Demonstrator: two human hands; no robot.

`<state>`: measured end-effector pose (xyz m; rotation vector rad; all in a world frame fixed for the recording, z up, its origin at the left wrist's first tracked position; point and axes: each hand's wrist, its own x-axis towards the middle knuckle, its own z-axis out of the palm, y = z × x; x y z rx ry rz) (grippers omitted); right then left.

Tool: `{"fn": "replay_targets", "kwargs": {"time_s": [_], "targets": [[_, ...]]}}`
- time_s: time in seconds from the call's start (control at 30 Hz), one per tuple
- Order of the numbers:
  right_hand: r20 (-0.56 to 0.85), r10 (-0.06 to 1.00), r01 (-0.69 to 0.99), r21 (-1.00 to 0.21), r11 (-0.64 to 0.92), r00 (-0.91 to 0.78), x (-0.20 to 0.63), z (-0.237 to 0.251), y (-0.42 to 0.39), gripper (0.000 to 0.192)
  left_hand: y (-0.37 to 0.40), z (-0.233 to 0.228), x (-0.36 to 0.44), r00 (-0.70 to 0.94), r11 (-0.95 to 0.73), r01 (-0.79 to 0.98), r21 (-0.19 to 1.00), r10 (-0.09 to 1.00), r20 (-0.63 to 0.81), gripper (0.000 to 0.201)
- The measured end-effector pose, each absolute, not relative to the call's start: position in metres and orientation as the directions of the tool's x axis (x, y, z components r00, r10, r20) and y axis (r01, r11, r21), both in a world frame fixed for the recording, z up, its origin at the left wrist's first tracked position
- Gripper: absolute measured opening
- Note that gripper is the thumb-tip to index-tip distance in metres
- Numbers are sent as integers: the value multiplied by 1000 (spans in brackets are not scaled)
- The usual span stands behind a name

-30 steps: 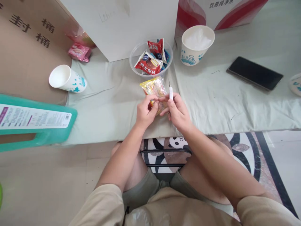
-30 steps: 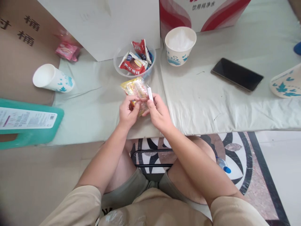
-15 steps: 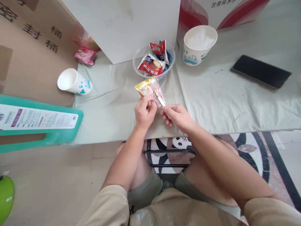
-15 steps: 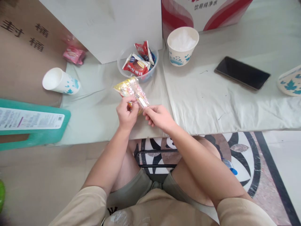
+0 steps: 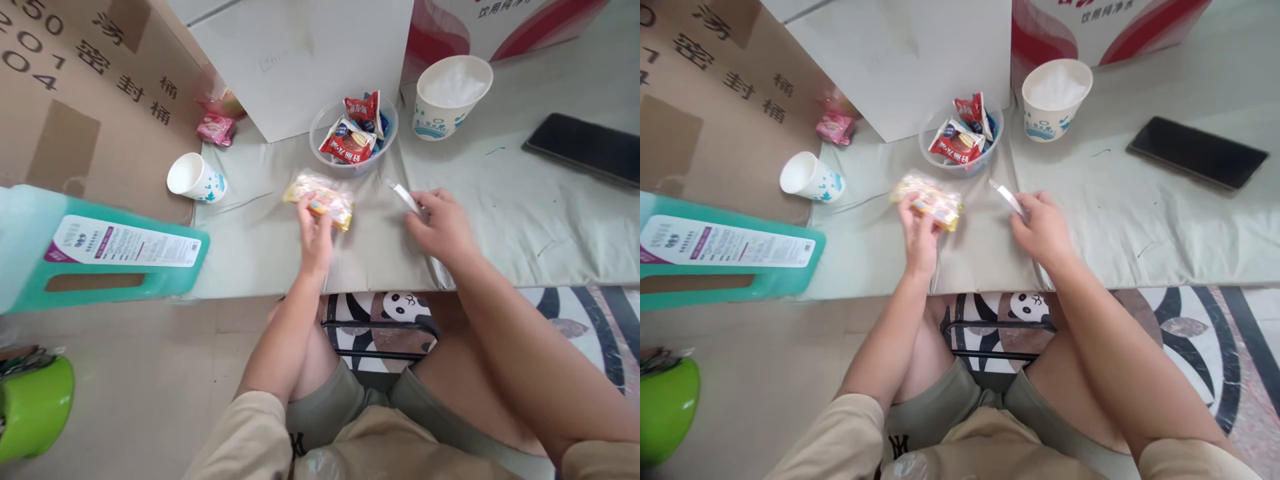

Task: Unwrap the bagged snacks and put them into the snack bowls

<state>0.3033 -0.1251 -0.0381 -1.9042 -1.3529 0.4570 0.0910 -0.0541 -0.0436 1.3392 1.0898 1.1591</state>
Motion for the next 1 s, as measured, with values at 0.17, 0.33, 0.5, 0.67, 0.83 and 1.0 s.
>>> {"fn": "replay_targets", "kwargs": {"time_s": [0.17, 0.33, 0.5, 0.67, 0.83, 1.0], "targets": [[169, 884, 770, -579, -268, 436, 328, -44, -122, 46, -72, -35, 79, 237, -127, 359, 925, 971, 41, 68], [283, 817, 791, -534, -300, 501, 325, -36, -124, 44, -56, -27, 61, 207, -342, 512, 788, 940, 273, 49], [349, 937, 800, -559, 217, -10, 291, -36, -123, 45, -54, -30, 71, 454, -499, 528, 687, 850, 268, 36], [355, 934, 780, -578, 240, -24, 297, -42, -122, 19, -36, -34, 69, 109, -119, 367, 922, 990, 85, 12], [351, 915, 759, -646, 83, 198, 336, -47, -129, 13, -20, -31, 50, -98, 242, 193, 951, 969, -227, 16], [354, 819, 732, -672, -113, 452, 351, -43, -144, 24, -21, -33, 29, -142, 170, 356, 919, 982, -127, 21]]}}
